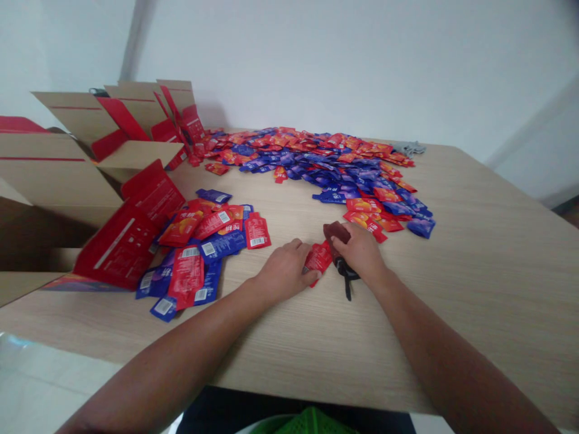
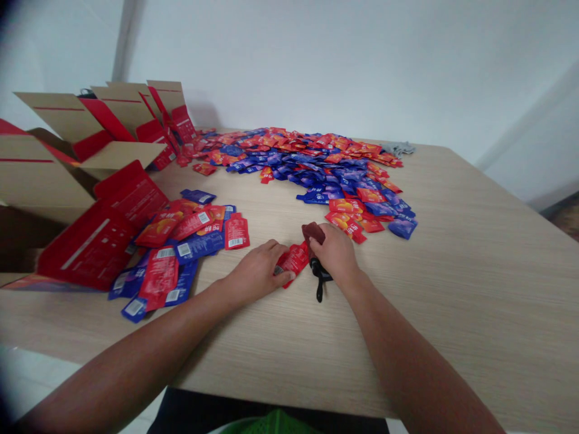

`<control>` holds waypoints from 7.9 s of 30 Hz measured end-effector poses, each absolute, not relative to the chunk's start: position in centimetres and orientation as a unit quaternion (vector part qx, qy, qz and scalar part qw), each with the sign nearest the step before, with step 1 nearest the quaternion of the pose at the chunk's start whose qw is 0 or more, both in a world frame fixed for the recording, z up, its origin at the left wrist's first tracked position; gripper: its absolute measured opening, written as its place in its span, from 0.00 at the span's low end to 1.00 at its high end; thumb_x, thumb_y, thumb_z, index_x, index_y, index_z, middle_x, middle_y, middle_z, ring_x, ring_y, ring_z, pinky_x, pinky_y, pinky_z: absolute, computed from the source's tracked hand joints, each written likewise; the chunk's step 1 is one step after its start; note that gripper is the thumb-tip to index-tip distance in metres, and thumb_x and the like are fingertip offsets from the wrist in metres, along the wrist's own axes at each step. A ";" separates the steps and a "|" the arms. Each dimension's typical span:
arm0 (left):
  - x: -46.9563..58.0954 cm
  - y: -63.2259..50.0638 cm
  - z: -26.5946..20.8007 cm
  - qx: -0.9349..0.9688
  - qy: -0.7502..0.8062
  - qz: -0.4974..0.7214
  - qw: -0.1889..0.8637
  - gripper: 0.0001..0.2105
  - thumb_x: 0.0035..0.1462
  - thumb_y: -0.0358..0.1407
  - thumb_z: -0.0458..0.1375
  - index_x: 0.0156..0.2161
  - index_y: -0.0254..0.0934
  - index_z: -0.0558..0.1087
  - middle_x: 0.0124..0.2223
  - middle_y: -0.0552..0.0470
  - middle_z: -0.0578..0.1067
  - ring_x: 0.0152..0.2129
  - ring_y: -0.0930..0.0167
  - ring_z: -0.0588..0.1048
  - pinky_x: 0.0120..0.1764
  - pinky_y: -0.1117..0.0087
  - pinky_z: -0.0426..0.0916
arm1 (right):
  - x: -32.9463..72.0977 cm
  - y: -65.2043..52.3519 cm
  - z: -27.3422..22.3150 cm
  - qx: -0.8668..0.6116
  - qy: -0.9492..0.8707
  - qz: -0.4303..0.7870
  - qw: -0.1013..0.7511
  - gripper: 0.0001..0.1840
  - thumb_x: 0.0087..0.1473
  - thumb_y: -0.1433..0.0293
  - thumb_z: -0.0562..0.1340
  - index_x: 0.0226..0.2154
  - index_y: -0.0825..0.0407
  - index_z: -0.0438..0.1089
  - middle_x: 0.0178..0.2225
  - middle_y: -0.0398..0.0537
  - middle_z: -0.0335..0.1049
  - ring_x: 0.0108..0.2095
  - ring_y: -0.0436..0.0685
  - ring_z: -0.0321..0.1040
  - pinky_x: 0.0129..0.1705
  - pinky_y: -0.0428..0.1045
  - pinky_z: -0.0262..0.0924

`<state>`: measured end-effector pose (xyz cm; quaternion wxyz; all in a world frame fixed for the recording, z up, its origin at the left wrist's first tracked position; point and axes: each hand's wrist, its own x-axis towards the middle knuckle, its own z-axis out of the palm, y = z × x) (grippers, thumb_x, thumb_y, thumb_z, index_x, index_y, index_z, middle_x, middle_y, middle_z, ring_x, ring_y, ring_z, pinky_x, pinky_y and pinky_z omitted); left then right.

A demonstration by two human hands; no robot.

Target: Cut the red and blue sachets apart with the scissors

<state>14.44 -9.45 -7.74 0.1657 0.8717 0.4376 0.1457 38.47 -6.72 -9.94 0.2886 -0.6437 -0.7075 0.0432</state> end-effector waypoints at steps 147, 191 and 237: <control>16.2 -10.6 -8.5 0.902 0.347 0.215 0.137 0.08 0.63 0.34 0.61 0.45 0.40 0.80 0.48 0.44 0.79 0.50 0.59 0.76 0.58 0.55 0.70 | 37.3 -7.7 -9.3 -0.511 -0.767 0.178 0.344 0.10 0.55 0.68 0.66 0.42 0.49 0.72 0.43 0.50 0.75 0.43 0.61 0.70 0.47 0.53 0.63; 16.1 -10.1 -8.8 0.896 0.358 0.221 0.140 0.05 0.62 0.33 0.62 0.42 0.37 0.79 0.45 0.44 0.78 0.46 0.61 0.77 0.53 0.59 0.74 | 37.4 -7.5 -10.4 -0.588 -0.713 0.142 0.355 0.10 0.56 0.65 0.65 0.42 0.48 0.70 0.38 0.48 0.74 0.39 0.62 0.72 0.43 0.56 0.66; 15.9 -10.2 -8.8 0.904 0.363 0.193 0.114 0.18 0.60 0.24 0.56 0.52 0.40 0.79 0.51 0.45 0.79 0.48 0.59 0.75 0.52 0.55 0.72 | 38.3 -6.9 -10.2 -0.631 -0.696 0.097 0.329 0.07 0.57 0.65 0.64 0.39 0.48 0.71 0.34 0.47 0.75 0.34 0.61 0.70 0.36 0.53 0.60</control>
